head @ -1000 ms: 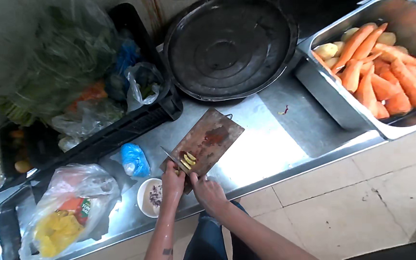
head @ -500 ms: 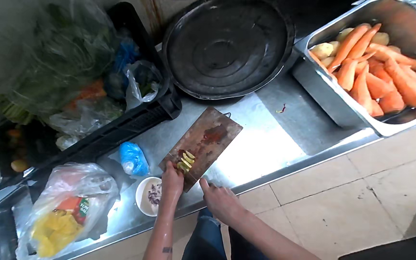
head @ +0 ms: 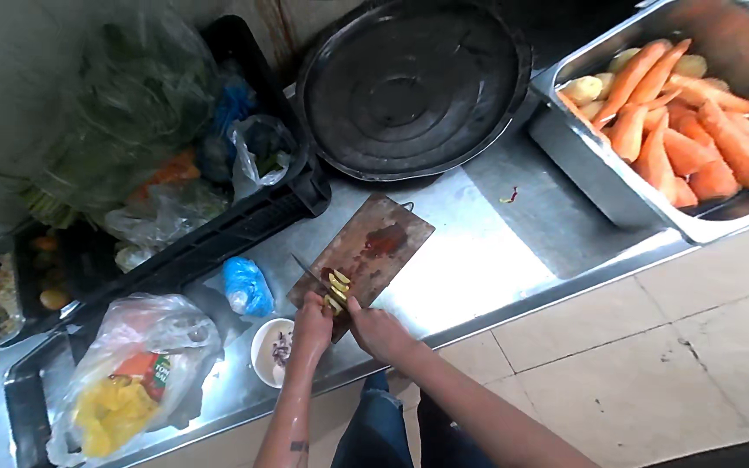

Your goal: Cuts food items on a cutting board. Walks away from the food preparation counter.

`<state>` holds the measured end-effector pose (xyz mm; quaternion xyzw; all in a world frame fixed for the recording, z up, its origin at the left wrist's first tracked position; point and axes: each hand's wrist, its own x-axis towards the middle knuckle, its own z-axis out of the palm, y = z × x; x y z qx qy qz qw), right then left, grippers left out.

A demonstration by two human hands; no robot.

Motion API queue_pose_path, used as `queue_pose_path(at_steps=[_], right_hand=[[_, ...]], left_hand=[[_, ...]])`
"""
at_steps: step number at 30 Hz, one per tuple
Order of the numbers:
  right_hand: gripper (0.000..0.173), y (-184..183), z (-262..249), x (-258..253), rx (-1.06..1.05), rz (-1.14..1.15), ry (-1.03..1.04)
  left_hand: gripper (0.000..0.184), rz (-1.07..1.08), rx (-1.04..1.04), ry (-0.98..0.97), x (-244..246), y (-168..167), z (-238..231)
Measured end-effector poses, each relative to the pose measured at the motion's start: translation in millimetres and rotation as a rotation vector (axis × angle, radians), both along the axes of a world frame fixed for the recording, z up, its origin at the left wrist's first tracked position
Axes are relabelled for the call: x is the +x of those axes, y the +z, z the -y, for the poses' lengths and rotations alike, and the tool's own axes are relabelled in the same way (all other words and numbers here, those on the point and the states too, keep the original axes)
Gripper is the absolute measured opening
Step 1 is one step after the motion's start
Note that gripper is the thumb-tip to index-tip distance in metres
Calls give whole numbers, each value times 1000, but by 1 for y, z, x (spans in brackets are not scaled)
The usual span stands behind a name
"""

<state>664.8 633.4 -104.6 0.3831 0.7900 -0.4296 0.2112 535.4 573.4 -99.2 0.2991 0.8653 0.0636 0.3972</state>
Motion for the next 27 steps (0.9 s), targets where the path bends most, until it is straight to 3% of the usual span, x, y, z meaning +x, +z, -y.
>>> queue_pose_path(at_steps=[7,10,17,23,27], right_hand=[[36,6,20,29,15,84,63],[35,8,21,37,11,96,92],[38,26,30,33,1,74,82],[38,33,42,21,127,164,115],[37,18,34,0,87,167,76]], left_hand=[[32,-25,131,139,-12,-9,-2],[29,10,80,108,-18,-3,-10],[36,-25,-16,66,-7,-1,-12],[44,-102,-12,33,-4,0,-13],[41,-86,-12,36,-4,-1,-12]])
